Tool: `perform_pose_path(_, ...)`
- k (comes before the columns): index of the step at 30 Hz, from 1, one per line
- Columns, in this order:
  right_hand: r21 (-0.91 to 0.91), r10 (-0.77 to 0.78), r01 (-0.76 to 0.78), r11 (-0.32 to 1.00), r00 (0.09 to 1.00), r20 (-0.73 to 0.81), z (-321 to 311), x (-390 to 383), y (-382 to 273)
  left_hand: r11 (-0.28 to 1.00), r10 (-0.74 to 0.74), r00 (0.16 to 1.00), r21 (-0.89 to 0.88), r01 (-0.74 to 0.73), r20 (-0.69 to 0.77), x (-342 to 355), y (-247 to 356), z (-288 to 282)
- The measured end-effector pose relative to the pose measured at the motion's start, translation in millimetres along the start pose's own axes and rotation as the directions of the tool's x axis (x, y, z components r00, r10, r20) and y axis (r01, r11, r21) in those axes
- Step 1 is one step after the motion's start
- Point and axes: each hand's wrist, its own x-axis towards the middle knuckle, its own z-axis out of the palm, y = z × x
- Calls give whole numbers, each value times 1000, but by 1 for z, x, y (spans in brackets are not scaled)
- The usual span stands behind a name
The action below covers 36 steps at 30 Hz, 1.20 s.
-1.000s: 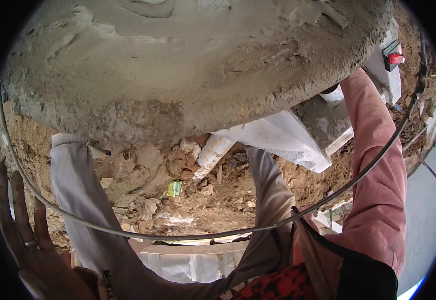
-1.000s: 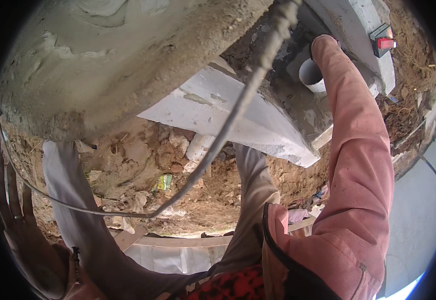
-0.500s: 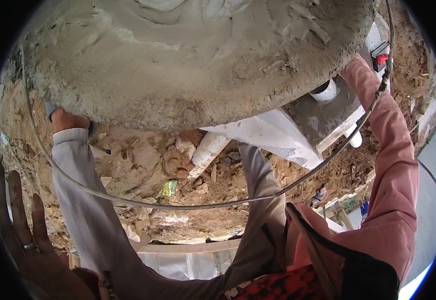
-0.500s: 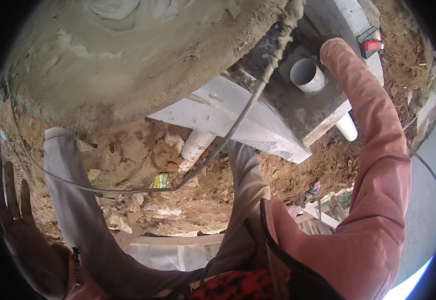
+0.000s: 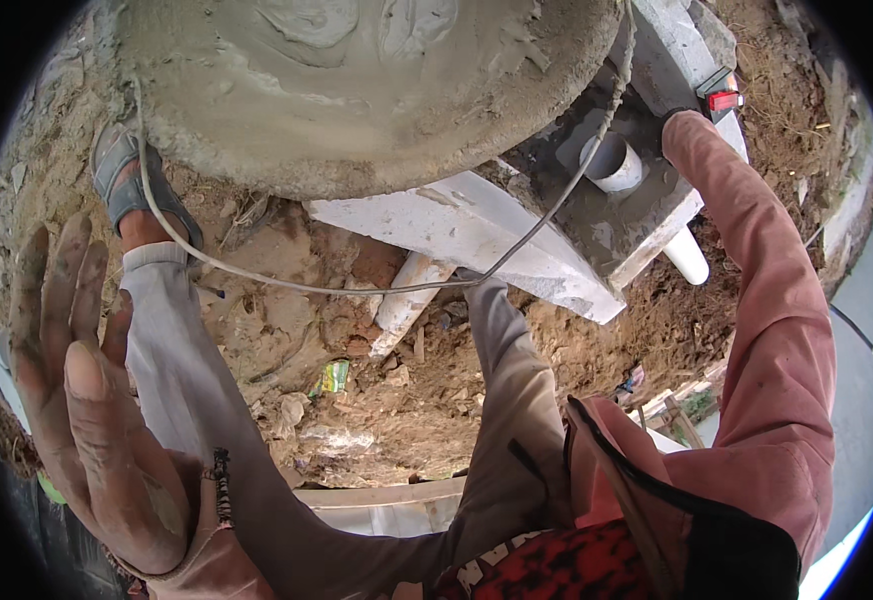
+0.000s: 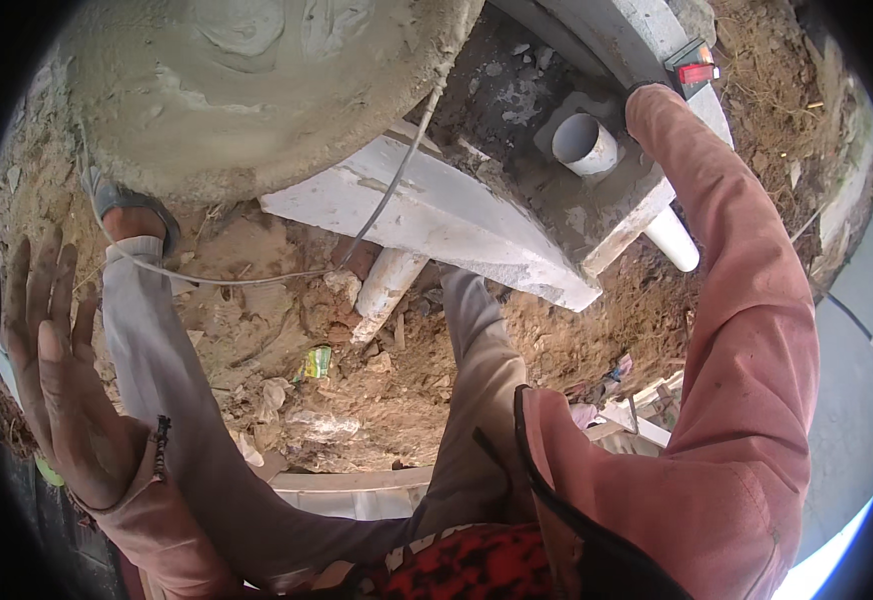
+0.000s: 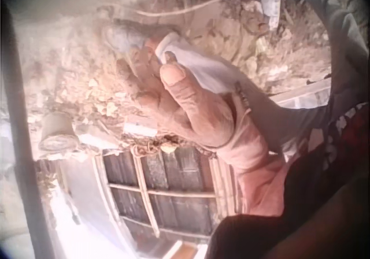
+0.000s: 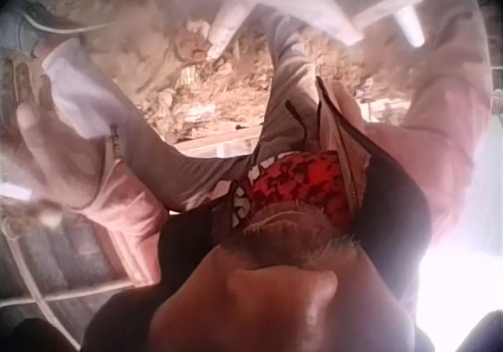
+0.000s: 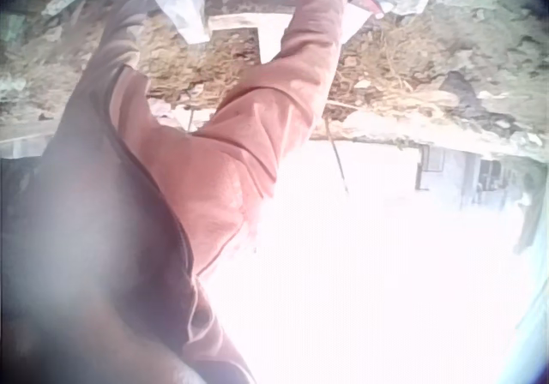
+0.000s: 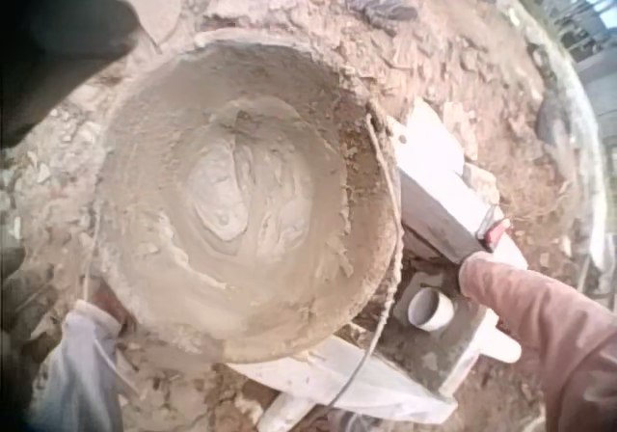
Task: The person applies wet cement to a brick structure using a trowel, scooping the mixture from a bucket and spreading it into gaps.
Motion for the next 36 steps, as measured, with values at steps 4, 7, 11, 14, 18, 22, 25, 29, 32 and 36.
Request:
perform_pose_path(4, -8, 1, -1, 1000, 1000, -14, -26, -39, 10, 998, -23, 994, -52, 29, 106, 3, -1, 2)
perform_pose_path(7, -5, -27, 27, 1000, 998, -51, -21, -79, 21, 992, -46, 994, -109, 57, 101, 1, 2, 2)
perform_pose_path(11, 24, 32, -30, 999, 998, -60, 3, -49, 17, 999, -33, 998, -40, 35, 60, 0, 11, 4)
perform_pose_path(14, 75, 56, -53, 996, 998, -37, 15, 23, -29, 998, -1, 1000, 68, -1, 22, -5, -1, 8)
perform_pose_path(18, 145, 104, -107, 984, 994, 28, 38, 92, -65, 997, -44, 995, 72, 37, 94, -3, -11, 6)
perform_pose_path(22, 143, 105, -115, 983, 991, 79, 52, 111, -83, 983, -91, 975, -139, 120, 204, 0, -10, -2)
perform_pose_path(25, 106, 51, -57, 993, 997, 60, 41, 103, -89, 966, -172, 973, -166, 197, 155, -1, -1, -9)
perform_pose_path(29, 20, -10, 9, 1000, 999, 54, 36, 53, -66, 990, -84, 995, -110, 90, 56, -7, 4, -4)
perform_pose_path(32, -25, -45, 46, 999, 998, 45, 32, 8, -39, 998, -9, 999, -61, 12, 53, -10, 3, -3)
perform_pose_path(36, -30, -55, 55, 998, 999, 4, 30, -72, 26, 979, -22, 996, -200, 39, 86, -5, -4, 7)
